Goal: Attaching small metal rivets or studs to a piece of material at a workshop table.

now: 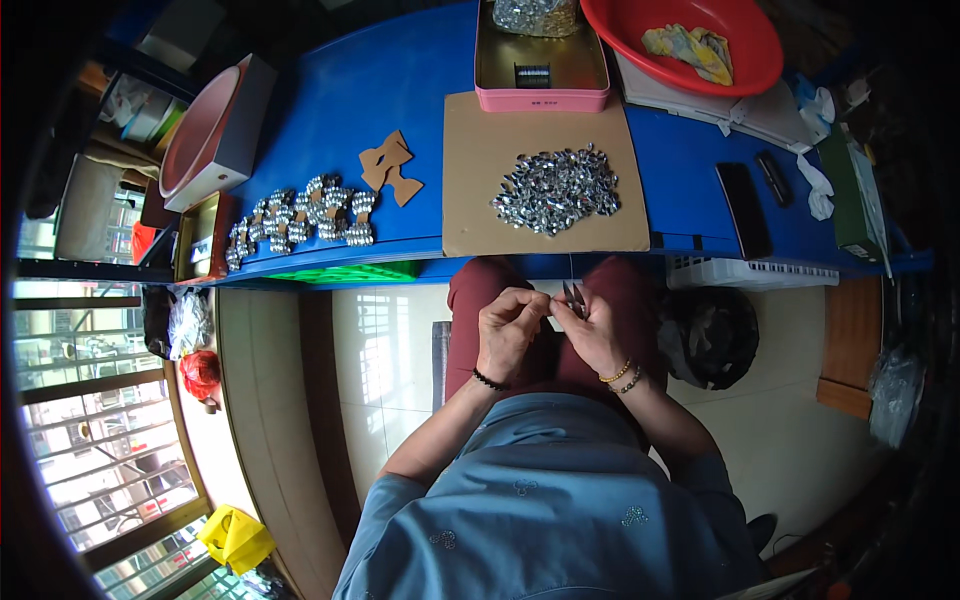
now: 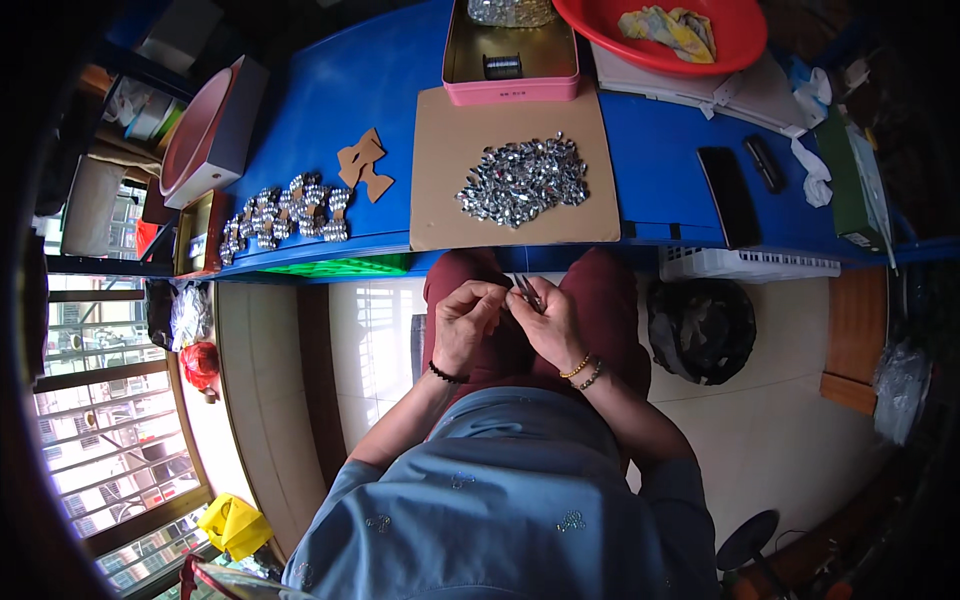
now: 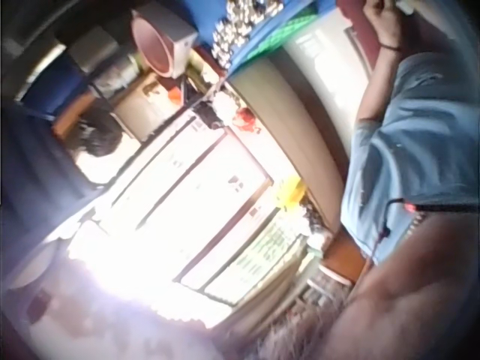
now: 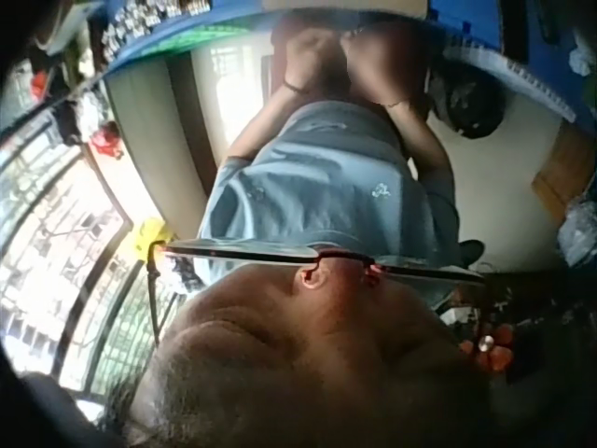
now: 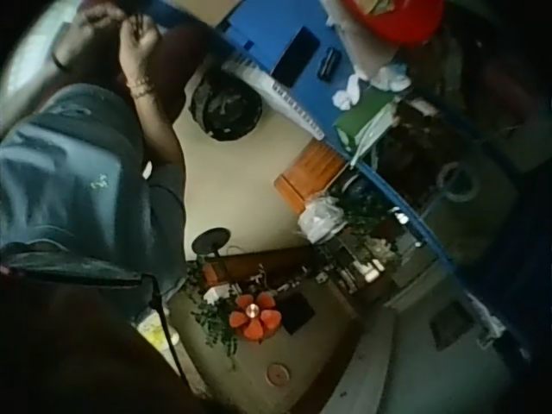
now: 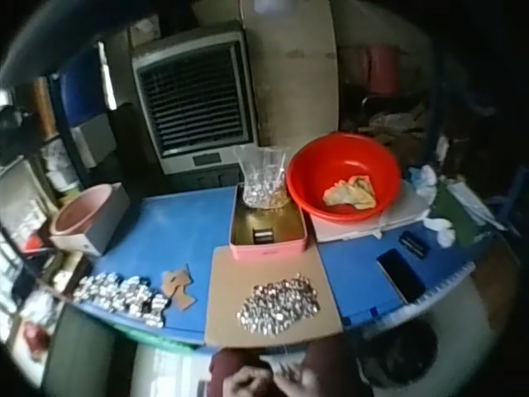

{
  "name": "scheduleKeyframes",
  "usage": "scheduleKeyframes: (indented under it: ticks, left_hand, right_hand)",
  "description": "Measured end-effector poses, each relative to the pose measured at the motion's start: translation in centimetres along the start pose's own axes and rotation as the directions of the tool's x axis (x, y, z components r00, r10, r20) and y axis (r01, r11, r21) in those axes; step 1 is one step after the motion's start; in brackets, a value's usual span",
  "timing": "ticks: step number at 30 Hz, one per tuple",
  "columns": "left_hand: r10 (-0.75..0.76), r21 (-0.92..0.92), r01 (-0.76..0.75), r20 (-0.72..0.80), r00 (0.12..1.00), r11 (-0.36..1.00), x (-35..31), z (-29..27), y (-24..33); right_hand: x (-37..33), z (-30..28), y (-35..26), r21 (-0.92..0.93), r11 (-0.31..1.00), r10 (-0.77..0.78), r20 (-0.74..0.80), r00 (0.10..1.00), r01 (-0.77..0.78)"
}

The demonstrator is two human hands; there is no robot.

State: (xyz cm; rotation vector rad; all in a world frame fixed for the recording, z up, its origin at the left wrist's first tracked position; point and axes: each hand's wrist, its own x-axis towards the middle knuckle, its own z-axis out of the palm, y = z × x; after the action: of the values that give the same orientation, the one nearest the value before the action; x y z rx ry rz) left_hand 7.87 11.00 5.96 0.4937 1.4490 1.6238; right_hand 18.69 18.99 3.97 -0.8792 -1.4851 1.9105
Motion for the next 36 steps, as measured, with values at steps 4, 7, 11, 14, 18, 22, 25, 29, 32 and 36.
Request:
scheduleKeyframes:
  ticks: [4, 7, 11, 14, 18, 22, 25, 29, 32, 36]
  left_hand:
    - [0.136, 0.006, -0.136, -0.022, 0.99, 0.991, 0.3, 0.9, 0.0]
    - [0.343, 0.15, -0.337, -0.009, 0.939, 0.929, 0.7, 0.9, 0.3]
    - [0.522, 0.291, -0.5, 0.002, 0.853, 0.816, 1.7, 0.4, 1.8]
    - [0.579, 0.253, -0.555, -0.026, 0.815, 0.792, 2.5, 1.1, 4.5]
    - [0.603, 0.058, -0.601, -0.062, 0.795, 0.797, 3.4, 2.9, 9.4]
    - [0.529, -0.232, -0.516, -0.007, 0.848, 0.824, 4.6, 3.8, 12.7]
    - [0.443, -0.402, -0.384, 0.06, 0.895, 0.831, 5.0, 4.0, 13.8]
    - [0.384, -0.488, -0.281, 0.122, 0.915, 0.826, 4.0, 1.9, 16.1]
    - [0.379, -0.544, -0.247, 0.144, 0.914, 0.802, 2.5, -1.0, 17.8]
    - [0.419, -0.537, -0.307, 0.097, 0.903, 0.786, -0.6, -5.9, 19.5]
  right_hand:
    - [0.2, -0.2, -0.2, -0.089, 0.995, -0.051, 0.029, 0.998, 0.053]
    - [0.8, -0.1, 0.3, -0.12, 0.987, -0.096, 0.068, 0.993, 0.104]
    - [2.4, 0.4, -1.7, -0.252, 0.942, -0.204, 0.092, 0.975, 0.221]
    - [3.5, 1.1, -4.9, -0.387, 0.873, -0.282, 0.096, 0.955, 0.297]
    - [5.4, 0.9, -9.1, -0.543, 0.77, -0.352, 0.078, 0.933, 0.336]
    - [7.5, -0.1, -10.8, -0.658, 0.663, -0.457, 0.021, 0.889, 0.357]
    - [9.6, -1.9, -10.7, -0.765, 0.552, -0.537, -0.024, 0.843, 0.33]
    - [11.8, -4.1, -10.5, -0.83, 0.479, -0.531, -0.014, 0.847, 0.286]
    - [13.2, -4.5, -10.3, -0.908, 0.375, -0.514, -0.037, 0.857, 0.185]
    - [14.1, -2.9, -11.0, -0.919, 0.331, -0.558, -0.008, 0.83, 0.214]
